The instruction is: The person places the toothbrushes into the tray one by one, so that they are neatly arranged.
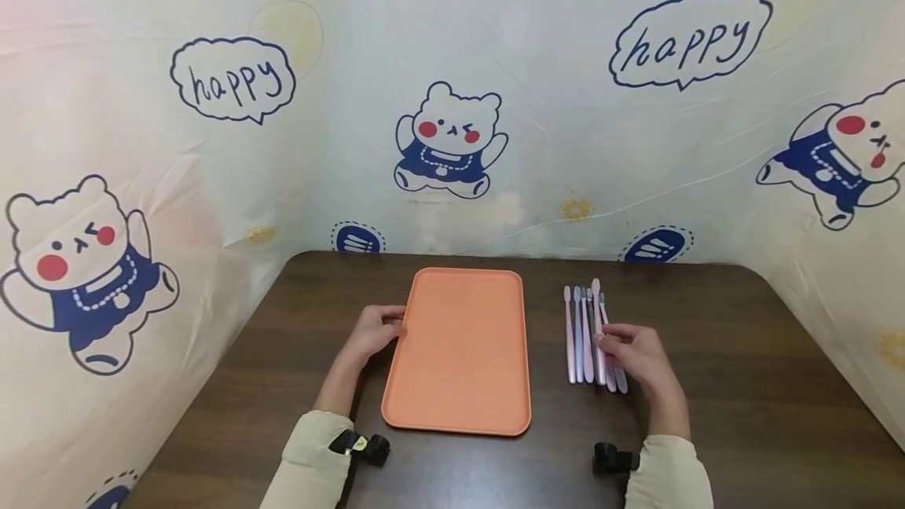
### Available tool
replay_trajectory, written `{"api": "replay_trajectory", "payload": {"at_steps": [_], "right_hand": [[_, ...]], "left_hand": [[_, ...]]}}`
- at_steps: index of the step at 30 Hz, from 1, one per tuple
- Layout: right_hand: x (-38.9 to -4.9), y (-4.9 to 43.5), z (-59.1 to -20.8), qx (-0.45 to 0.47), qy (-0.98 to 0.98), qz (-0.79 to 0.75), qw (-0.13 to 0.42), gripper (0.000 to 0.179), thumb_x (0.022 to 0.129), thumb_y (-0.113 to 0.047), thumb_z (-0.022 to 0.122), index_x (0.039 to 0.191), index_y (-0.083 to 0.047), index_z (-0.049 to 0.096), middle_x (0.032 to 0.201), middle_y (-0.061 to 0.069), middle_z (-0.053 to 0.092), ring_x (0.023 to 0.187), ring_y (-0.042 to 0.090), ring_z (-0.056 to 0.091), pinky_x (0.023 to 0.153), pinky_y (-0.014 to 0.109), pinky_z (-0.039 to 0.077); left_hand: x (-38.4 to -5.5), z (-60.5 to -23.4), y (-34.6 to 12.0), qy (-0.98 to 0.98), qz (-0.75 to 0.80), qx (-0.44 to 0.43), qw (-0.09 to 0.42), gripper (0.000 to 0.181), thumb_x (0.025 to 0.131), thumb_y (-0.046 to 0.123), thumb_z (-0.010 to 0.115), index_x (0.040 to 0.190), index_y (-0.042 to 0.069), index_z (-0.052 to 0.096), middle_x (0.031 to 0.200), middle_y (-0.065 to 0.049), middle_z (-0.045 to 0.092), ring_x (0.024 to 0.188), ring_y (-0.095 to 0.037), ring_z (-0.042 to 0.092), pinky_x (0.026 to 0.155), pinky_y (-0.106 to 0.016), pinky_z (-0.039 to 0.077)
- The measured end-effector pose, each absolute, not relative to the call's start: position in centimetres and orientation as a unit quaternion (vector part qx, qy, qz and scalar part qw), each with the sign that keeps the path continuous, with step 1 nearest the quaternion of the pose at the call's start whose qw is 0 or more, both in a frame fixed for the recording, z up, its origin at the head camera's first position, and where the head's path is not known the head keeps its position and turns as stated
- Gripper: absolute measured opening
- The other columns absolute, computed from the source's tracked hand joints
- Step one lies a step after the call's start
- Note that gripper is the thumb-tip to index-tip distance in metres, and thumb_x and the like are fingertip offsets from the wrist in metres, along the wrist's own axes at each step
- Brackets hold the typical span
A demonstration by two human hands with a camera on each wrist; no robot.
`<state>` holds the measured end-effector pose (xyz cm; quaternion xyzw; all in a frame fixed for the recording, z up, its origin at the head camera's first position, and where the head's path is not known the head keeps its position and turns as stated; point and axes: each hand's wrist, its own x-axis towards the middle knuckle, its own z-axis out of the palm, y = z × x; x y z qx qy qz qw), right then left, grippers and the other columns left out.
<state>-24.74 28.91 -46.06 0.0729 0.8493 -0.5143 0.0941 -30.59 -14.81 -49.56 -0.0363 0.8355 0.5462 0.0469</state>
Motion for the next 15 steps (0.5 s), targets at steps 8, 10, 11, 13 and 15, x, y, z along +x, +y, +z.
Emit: {"api": "replay_trajectory", "payload": {"at_steps": [8, 10, 11, 13, 15], "right_hand": [[-24.6, 27.8, -46.3, 0.069, 0.841, -0.529, 0.087, 0.057, 0.100, -0.021, 0.062, 0.142, 0.016, 0.047, 0.123, 0.024, 0.068, 0.086, 0.003, 0.066, 0.078, 0.027, 0.061], [-24.5, 27.6, -46.3, 0.074, 0.841, -0.529, 0.087, 0.057, 0.100, -0.020, 0.063, 0.142, 0.015, 0.048, 0.123, 0.023, 0.068, 0.086, 0.003, 0.066, 0.078, 0.026, 0.060], [-24.5, 27.5, -46.3, 0.073, 0.841, -0.529, 0.087, 0.057, 0.100, -0.020, 0.063, 0.142, 0.015, 0.047, 0.123, 0.024, 0.068, 0.086, 0.004, 0.066, 0.078, 0.026, 0.061], [-24.5, 27.4, -46.2, 0.073, 0.842, -0.528, 0.087, 0.058, 0.100, -0.019, 0.063, 0.142, 0.016, 0.046, 0.123, 0.026, 0.068, 0.086, 0.005, 0.066, 0.077, 0.026, 0.061], [-24.5, 27.3, -46.1, 0.073, 0.842, -0.528, 0.087, 0.057, 0.100, -0.019, 0.062, 0.142, 0.017, 0.046, 0.123, 0.027, 0.067, 0.086, 0.006, 0.067, 0.077, 0.027, 0.061]], "left_hand": [[-30.6, -49.6, -15.1, 0.835, 0.546, -0.039, 0.043, 0.044, 0.084, -0.006, 0.063, 0.128, -0.006, 0.067, 0.117, -0.023, 0.071, 0.101, -0.027, 0.069, 0.079, -0.033, 0.059], [-30.5, -49.5, -15.0, 0.836, 0.545, -0.042, 0.045, 0.044, 0.084, -0.006, 0.063, 0.128, -0.006, 0.067, 0.117, -0.023, 0.071, 0.100, -0.026, 0.070, 0.079, -0.033, 0.059], [-30.5, -49.5, -15.0, 0.837, 0.543, -0.042, 0.045, 0.044, 0.084, -0.006, 0.063, 0.128, -0.006, 0.067, 0.118, -0.023, 0.071, 0.099, -0.026, 0.069, 0.080, -0.033, 0.059], [-30.5, -49.5, -14.9, 0.836, 0.544, -0.046, 0.046, 0.044, 0.085, -0.005, 0.063, 0.128, -0.005, 0.067, 0.118, -0.022, 0.072, 0.099, -0.025, 0.069, 0.080, -0.034, 0.060], [-30.5, -49.4, -14.8, 0.836, 0.545, -0.043, 0.045, 0.044, 0.084, -0.006, 0.063, 0.128, -0.006, 0.067, 0.118, -0.023, 0.071, 0.099, -0.025, 0.069, 0.080, -0.034, 0.060]]}}
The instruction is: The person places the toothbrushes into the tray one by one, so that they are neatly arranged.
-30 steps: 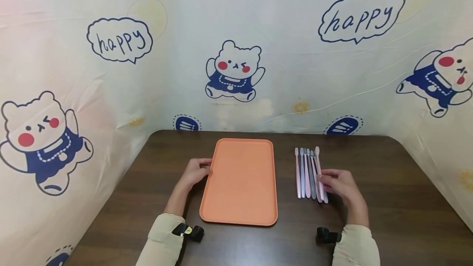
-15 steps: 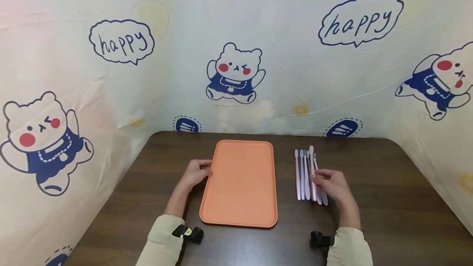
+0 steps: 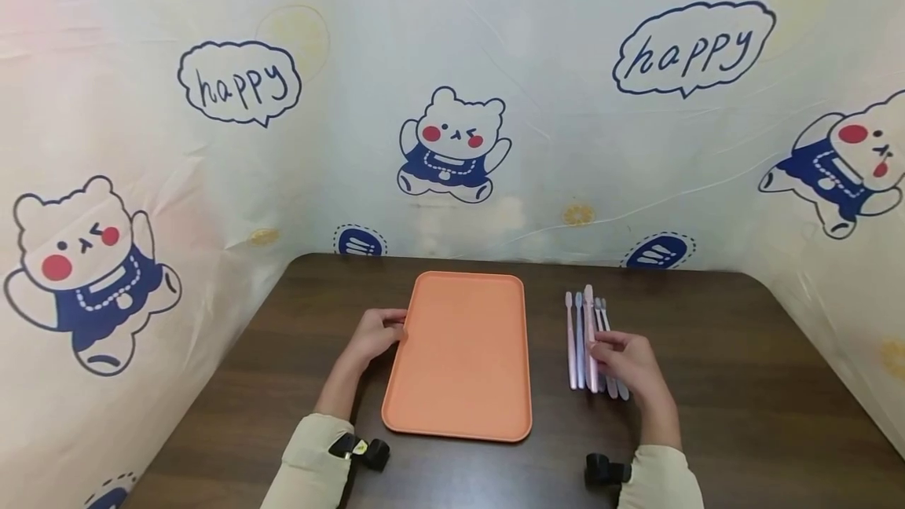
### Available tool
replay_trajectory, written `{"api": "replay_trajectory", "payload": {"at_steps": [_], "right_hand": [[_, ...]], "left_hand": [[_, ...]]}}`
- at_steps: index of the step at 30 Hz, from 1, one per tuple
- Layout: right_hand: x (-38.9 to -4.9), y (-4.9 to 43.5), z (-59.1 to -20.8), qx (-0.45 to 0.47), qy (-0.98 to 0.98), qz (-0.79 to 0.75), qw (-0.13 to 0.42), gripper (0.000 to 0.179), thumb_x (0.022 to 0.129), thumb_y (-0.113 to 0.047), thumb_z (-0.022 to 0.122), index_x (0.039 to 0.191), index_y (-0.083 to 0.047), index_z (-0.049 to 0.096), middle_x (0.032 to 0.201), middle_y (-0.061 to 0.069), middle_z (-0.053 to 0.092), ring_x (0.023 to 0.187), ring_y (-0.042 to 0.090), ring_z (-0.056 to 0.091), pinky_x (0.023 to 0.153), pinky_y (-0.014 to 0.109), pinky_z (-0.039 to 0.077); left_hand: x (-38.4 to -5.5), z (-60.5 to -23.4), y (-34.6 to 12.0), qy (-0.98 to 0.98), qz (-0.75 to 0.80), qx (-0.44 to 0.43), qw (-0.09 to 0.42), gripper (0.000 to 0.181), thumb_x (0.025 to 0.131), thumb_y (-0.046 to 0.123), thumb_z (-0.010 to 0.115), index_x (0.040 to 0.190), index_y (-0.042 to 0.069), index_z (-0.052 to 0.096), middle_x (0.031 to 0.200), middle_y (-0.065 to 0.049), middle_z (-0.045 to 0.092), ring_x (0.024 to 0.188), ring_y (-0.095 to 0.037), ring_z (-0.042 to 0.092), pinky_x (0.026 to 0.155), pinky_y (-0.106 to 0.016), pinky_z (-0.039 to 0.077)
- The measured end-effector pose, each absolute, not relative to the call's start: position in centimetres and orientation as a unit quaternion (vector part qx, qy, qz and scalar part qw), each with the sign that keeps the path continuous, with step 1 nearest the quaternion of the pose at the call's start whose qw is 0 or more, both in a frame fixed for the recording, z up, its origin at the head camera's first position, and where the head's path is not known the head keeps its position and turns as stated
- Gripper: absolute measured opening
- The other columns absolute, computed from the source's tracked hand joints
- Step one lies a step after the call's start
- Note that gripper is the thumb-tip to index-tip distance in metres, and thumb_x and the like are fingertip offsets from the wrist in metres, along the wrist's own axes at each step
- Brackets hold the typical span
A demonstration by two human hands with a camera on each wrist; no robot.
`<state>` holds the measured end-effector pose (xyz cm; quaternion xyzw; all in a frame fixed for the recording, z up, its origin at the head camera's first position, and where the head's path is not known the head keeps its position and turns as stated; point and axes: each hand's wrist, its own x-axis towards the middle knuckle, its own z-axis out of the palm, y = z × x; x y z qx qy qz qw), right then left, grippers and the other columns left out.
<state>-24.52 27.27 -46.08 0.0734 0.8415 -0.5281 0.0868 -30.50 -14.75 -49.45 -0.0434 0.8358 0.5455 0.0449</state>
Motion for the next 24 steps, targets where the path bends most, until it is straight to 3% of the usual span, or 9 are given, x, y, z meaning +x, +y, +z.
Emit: {"api": "replay_trajectory", "payload": {"at_steps": [11, 24], "right_hand": [[-24.5, 26.5, -45.7, 0.068, 0.844, -0.523, 0.093, 0.055, 0.101, -0.019, 0.061, 0.142, 0.016, 0.048, 0.131, 0.034, 0.059, 0.090, 0.010, 0.068, 0.080, 0.031, 0.062], [-24.8, 24.0, -45.7, 0.062, 0.838, -0.534, 0.088, 0.053, 0.100, -0.017, 0.062, 0.139, 0.015, 0.051, 0.125, 0.031, 0.063, 0.088, 0.009, 0.067, 0.080, 0.030, 0.062]], "left_hand": [[-30.7, -50.0, -14.6, 0.833, 0.550, -0.035, 0.042, 0.045, 0.083, -0.006, 0.063, 0.129, -0.007, 0.066, 0.118, -0.022, 0.070, 0.102, -0.025, 0.068, 0.080, -0.033, 0.059], [-30.5, -49.8, -14.7, 0.835, 0.547, -0.043, 0.044, 0.045, 0.084, -0.005, 0.063, 0.129, -0.005, 0.066, 0.118, -0.021, 0.070, 0.104, -0.025, 0.067, 0.081, -0.032, 0.058]]}}
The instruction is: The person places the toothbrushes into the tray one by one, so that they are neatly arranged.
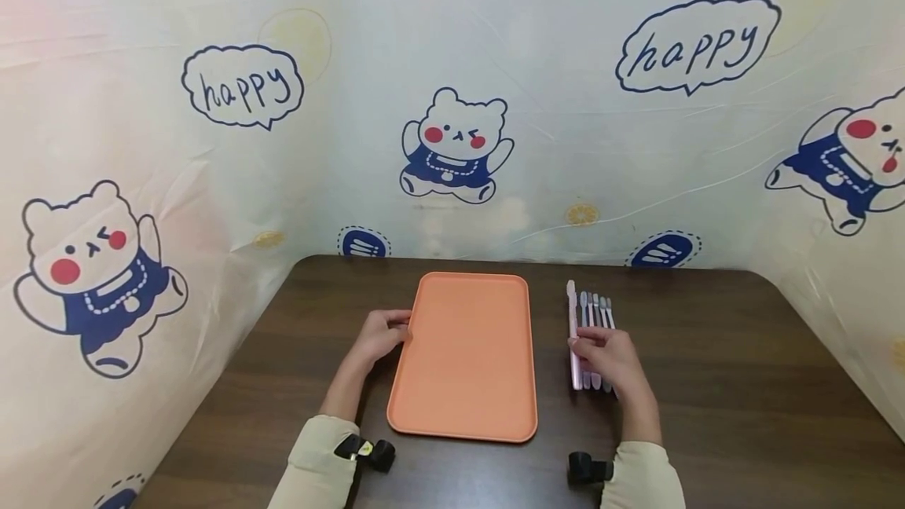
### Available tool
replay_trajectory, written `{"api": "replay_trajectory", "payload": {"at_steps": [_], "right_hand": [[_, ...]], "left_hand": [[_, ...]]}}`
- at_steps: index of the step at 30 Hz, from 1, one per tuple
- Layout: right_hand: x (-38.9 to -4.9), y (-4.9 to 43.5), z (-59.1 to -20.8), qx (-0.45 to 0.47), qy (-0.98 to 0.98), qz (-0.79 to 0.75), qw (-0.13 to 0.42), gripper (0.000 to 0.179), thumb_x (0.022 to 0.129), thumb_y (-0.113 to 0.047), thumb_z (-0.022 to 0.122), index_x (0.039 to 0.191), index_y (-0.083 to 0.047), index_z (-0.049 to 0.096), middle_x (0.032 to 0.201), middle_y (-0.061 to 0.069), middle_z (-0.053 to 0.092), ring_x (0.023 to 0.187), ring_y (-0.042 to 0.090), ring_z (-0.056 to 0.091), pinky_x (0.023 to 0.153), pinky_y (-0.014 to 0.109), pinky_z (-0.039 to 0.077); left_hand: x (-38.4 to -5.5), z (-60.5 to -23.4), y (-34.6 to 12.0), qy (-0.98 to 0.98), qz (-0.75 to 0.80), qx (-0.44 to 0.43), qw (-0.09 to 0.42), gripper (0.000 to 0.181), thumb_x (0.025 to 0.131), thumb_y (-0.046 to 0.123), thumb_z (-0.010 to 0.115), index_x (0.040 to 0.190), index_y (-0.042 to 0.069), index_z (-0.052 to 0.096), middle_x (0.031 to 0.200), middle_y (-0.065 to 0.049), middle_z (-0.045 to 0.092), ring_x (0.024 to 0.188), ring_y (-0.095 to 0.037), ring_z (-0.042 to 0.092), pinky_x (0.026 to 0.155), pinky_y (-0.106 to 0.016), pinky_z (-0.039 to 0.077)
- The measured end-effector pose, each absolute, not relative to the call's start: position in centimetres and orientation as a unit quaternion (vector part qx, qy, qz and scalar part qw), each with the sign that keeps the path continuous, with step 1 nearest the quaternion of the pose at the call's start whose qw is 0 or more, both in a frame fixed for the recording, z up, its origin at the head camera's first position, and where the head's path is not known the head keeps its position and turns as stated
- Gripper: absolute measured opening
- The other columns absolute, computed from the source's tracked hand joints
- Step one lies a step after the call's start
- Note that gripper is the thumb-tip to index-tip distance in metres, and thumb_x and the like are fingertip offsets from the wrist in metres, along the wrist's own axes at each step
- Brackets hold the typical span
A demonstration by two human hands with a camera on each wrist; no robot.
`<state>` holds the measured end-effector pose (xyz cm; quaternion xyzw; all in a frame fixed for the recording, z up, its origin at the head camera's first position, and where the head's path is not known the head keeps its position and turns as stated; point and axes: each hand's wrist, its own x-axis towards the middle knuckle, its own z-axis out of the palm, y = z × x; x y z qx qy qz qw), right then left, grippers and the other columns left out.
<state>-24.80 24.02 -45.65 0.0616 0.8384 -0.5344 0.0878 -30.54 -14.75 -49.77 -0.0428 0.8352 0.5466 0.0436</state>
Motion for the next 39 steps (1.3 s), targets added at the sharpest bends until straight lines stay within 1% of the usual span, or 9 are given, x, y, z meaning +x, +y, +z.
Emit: {"api": "replay_trajectory", "payload": {"at_steps": [3, 5, 8, 15, 19, 24, 31, 36, 39], "right_hand": [[-24.7, 23.5, -45.6, 0.058, 0.837, -0.538, 0.086, 0.053, 0.099, -0.018, 0.063, 0.139, 0.016, 0.051, 0.124, 0.032, 0.064, 0.089, 0.009, 0.067, 0.081, 0.031, 0.062], [-24.7, 23.2, -45.6, 0.059, 0.840, -0.532, 0.089, 0.053, 0.100, -0.020, 0.063, 0.139, 0.014, 0.052, 0.127, 0.032, 0.062, 0.091, 0.011, 0.067, 0.083, 0.033, 0.062], [-24.8, 22.8, -45.6, 0.059, 0.841, -0.531, 0.087, 0.052, 0.099, -0.020, 0.063, 0.139, 0.012, 0.053, 0.128, 0.031, 0.063, 0.091, 0.012, 0.067, 0.083, 0.034, 0.062], [-24.9, 21.7, -45.9, 0.042, 0.834, -0.545, 0.080, 0.047, 0.099, -0.013, 0.062, 0.135, 0.016, 0.054, 0.120, 0.028, 0.070, 0.090, 0.011, 0.070, 0.082, 0.035, 0.062], [-25.0, 21.0, -46.0, 0.043, 0.837, -0.540, 0.082, 0.047, 0.099, -0.015, 0.062, 0.135, 0.015, 0.055, 0.122, 0.029, 0.069, 0.091, 0.014, 0.071, 0.084, 0.037, 0.062], [-25.1, 20.5, -46.1, 0.040, 0.836, -0.541, 0.082, 0.047, 0.099, -0.014, 0.062, 0.136, 0.015, 0.054, 0.122, 0.030, 0.069, 0.091, 0.014, 0.071, 0.083, 0.038, 0.062], [-25.2, 19.9, -46.1, 0.037, 0.837, -0.540, 0.078, 0.045, 0.098, -0.013, 0.063, 0.133, 0.015, 0.057, 0.121, 0.031, 0.069, 0.091, 0.016, 0.072, 0.084, 0.040, 0.062], [-25.2, 19.1, -46.2, 0.031, 0.835, -0.545, 0.072, 0.044, 0.098, -0.010, 0.063, 0.132, 0.016, 0.057, 0.120, 0.032, 0.069, 0.092, 0.017, 0.072, 0.083, 0.039, 0.062], [-25.3, 18.6, -46.2, 0.033, 0.840, -0.537, 0.073, 0.043, 0.097, -0.011, 0.064, 0.132, 0.014, 0.059, 0.120, 0.031, 0.068, 0.092, 0.018, 0.072, 0.083, 0.039, 0.062]], "left_hand": [[-30.5, -49.7, -14.7, 0.835, 0.546, -0.042, 0.043, 0.045, 0.084, -0.005, 0.063, 0.129, -0.005, 0.067, 0.119, -0.022, 0.070, 0.106, -0.026, 0.068, 0.082, -0.033, 0.059], [-30.4, -49.6, -14.7, 0.835, 0.546, -0.043, 0.045, 0.045, 0.084, -0.005, 0.063, 0.129, -0.005, 0.067, 0.119, -0.021, 0.070, 0.105, -0.026, 0.068, 0.083, -0.034, 0.059], [-30.3, -49.4, -14.7, 0.835, 0.546, -0.044, 0.044, 0.045, 0.084, -0.005, 0.063, 0.129, -0.005, 0.067, 0.119, -0.021, 0.070, 0.104, -0.026, 0.068, 0.083, -0.034, 0.059], [-30.3, -49.4, -14.8, 0.836, 0.545, -0.043, 0.040, 0.045, 0.083, -0.005, 0.063, 0.127, -0.004, 0.068, 0.117, -0.021, 0.071, 0.103, -0.026, 0.069, 0.081, -0.032, 0.059], [-30.3, -49.4, -14.8, 0.836, 0.545, -0.044, 0.041, 0.045, 0.083, -0.005, 0.063, 0.127, -0.004, 0.068, 0.117, -0.021, 0.071, 0.103, -0.026, 0.069, 0.081, -0.033, 0.059], [-30.4, -49.4, -14.8, 0.837, 0.543, -0.045, 0.044, 0.044, 0.084, -0.005, 0.063, 0.128, -0.004, 0.068, 0.118, -0.021, 0.071, 0.102, -0.024, 0.069, 0.081, -0.033, 0.059], [-30.3, -49.3, -14.8, 0.833, 0.551, -0.038, 0.043, 0.046, 0.082, -0.006, 0.063, 0.128, -0.006, 0.066, 0.119, -0.023, 0.070, 0.104, -0.028, 0.070, 0.080, -0.033, 0.060], [-30.4, -49.4, -14.8, 0.832, 0.552, -0.040, 0.045, 0.046, 0.083, -0.005, 0.063, 0.129, -0.006, 0.066, 0.119, -0.023, 0.071, 0.105, -0.029, 0.070, 0.080, -0.033, 0.060], [-30.4, -49.5, -14.8, 0.832, 0.552, -0.041, 0.045, 0.046, 0.083, -0.006, 0.063, 0.129, -0.006, 0.066, 0.119, -0.023, 0.071, 0.105, -0.029, 0.070, 0.081, -0.034, 0.060]]}}
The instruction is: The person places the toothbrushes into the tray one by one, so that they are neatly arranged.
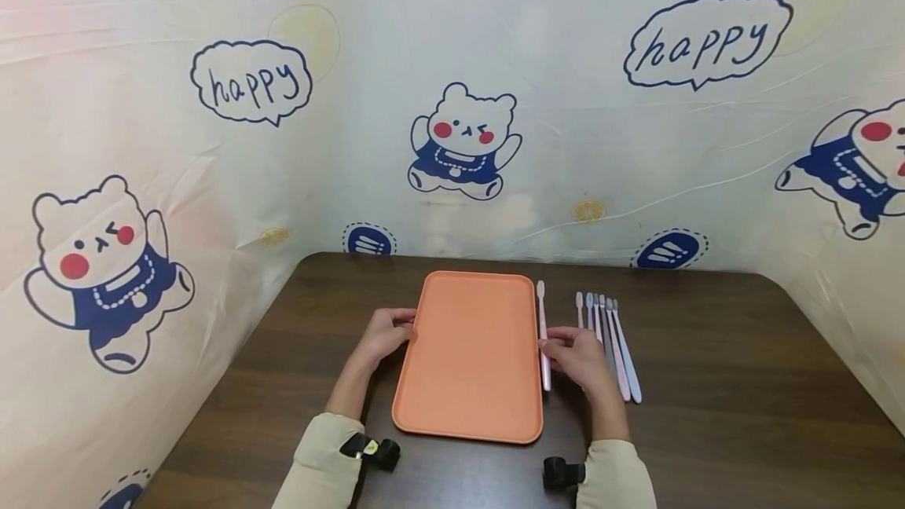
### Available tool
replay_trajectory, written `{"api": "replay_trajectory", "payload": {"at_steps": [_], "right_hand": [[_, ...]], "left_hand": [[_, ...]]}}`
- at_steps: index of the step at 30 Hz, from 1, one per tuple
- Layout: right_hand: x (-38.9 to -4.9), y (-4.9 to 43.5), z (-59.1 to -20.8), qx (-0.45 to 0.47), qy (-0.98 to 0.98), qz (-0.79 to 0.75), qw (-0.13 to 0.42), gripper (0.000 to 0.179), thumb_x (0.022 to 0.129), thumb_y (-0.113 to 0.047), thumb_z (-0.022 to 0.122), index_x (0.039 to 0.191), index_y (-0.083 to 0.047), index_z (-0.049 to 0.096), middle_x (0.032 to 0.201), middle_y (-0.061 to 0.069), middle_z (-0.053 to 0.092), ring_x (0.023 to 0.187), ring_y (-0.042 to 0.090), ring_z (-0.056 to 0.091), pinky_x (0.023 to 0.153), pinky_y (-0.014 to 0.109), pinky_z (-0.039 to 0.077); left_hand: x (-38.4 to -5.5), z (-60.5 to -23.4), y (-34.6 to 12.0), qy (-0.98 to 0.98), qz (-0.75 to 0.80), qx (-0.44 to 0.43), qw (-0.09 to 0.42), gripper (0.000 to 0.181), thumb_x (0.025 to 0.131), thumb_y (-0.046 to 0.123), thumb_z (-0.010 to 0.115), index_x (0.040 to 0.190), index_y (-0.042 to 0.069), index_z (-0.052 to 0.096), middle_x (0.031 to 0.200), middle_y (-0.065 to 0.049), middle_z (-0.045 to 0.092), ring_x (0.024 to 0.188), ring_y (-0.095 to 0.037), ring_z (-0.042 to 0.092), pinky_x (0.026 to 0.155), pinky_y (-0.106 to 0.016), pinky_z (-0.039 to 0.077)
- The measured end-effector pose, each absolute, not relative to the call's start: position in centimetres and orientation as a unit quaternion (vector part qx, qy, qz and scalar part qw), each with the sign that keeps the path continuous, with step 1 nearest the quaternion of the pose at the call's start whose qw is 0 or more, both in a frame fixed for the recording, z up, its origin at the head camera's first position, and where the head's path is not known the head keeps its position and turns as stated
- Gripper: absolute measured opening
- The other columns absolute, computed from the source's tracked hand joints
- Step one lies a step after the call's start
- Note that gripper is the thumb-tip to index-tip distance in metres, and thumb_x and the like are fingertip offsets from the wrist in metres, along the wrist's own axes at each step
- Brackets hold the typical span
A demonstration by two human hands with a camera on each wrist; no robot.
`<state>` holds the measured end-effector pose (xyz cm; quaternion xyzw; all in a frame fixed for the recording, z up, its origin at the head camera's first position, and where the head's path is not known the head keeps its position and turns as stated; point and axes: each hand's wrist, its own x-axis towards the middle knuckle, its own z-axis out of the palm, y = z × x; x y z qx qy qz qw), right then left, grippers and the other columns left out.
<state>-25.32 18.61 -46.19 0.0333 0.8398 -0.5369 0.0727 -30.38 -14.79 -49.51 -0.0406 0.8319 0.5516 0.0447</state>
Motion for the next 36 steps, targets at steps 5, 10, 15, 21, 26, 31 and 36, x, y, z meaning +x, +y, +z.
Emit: {"api": "replay_trajectory", "payload": {"at_steps": [5, 10, 15, 21, 26, 31, 36], "right_hand": [[-25.4, 17.8, -46.3, 0.035, 0.838, -0.539, 0.079, 0.041, 0.097, -0.011, 0.063, 0.130, 0.014, 0.060, 0.121, 0.032, 0.067, 0.090, 0.019, 0.071, 0.082, 0.040, 0.062], [-25.4, 17.2, -46.5, 0.028, 0.831, -0.551, 0.076, 0.041, 0.096, -0.007, 0.062, 0.129, 0.016, 0.059, 0.118, 0.032, 0.068, 0.088, 0.017, 0.071, 0.079, 0.039, 0.062], [-25.4, 16.6, -46.6, 0.021, 0.830, -0.552, 0.074, 0.042, 0.096, -0.007, 0.062, 0.130, 0.017, 0.058, 0.115, 0.030, 0.069, 0.085, 0.015, 0.071, 0.078, 0.037, 0.063], [-25.4, 15.8, -46.7, 0.012, 0.829, -0.555, 0.067, 0.042, 0.095, -0.007, 0.063, 0.130, 0.017, 0.059, 0.108, 0.027, 0.072, 0.078, 0.011, 0.068, 0.069, 0.030, 0.060], [-25.5, 14.8, -46.7, 0.011, 0.824, -0.563, 0.063, 0.040, 0.094, -0.005, 0.063, 0.128, 0.017, 0.060, 0.102, 0.023, 0.073, 0.074, 0.009, 0.065, 0.067, 0.026, 0.058], [-25.5, 13.7, -46.5, 0.013, 0.822, -0.566, 0.062, 0.038, 0.093, -0.004, 0.064, 0.126, 0.015, 0.062, 0.099, 0.020, 0.074, 0.072, 0.010, 0.066, 0.067, 0.028, 0.060], [-25.6, 12.8, -46.3, 0.008, 0.828, -0.557, 0.063, 0.036, 0.094, -0.005, 0.064, 0.124, 0.014, 0.064, 0.100, 0.023, 0.073, 0.075, 0.013, 0.068, 0.070, 0.033, 0.061]], "left_hand": [[-30.4, -49.5, -14.8, 0.831, 0.553, -0.039, 0.045, 0.046, 0.083, -0.006, 0.063, 0.128, -0.005, 0.067, 0.119, -0.023, 0.071, 0.105, -0.028, 0.070, 0.081, -0.034, 0.060], [-30.3, -49.3, -14.8, 0.834, 0.550, -0.028, 0.042, 0.046, 0.082, -0.005, 0.062, 0.128, -0.007, 0.067, 0.117, -0.023, 0.071, 0.100, -0.024, 0.071, 0.077, -0.030, 0.059], [-30.2, -49.2, -14.7, 0.836, 0.547, -0.024, 0.035, 0.046, 0.081, -0.005, 0.062, 0.127, -0.008, 0.067, 0.115, -0.023, 0.072, 0.099, -0.024, 0.071, 0.077, -0.030, 0.059], [-30.5, -49.4, -14.7, 0.836, 0.546, -0.034, 0.039, 0.046, 0.082, -0.005, 0.064, 0.128, -0.005, 0.067, 0.117, -0.021, 0.072, 0.102, -0.026, 0.070, 0.081, -0.034, 0.059], [-30.4, -49.4, -14.9, 0.836, 0.546, -0.037, 0.038, 0.046, 0.082, -0.003, 0.065, 0.128, -0.004, 0.068, 0.116, -0.020, 0.072, 0.101, -0.025, 0.070, 0.078, -0.031, 0.058], [-30.4, -49.5, -15.0, 0.834, 0.549, -0.039, 0.036, 0.045, 0.082, -0.003, 0.065, 0.127, -0.004, 0.068, 0.115, -0.020, 0.072, 0.100, -0.024, 0.070, 0.076, -0.030, 0.057], [-30.5, -49.6, -14.9, 0.836, 0.547, -0.039, 0.030, 0.044, 0.082, -0.003, 0.065, 0.126, -0.004, 0.069, 0.113, -0.019, 0.072, 0.096, -0.023, 0.069, 0.076, -0.030, 0.057]]}}
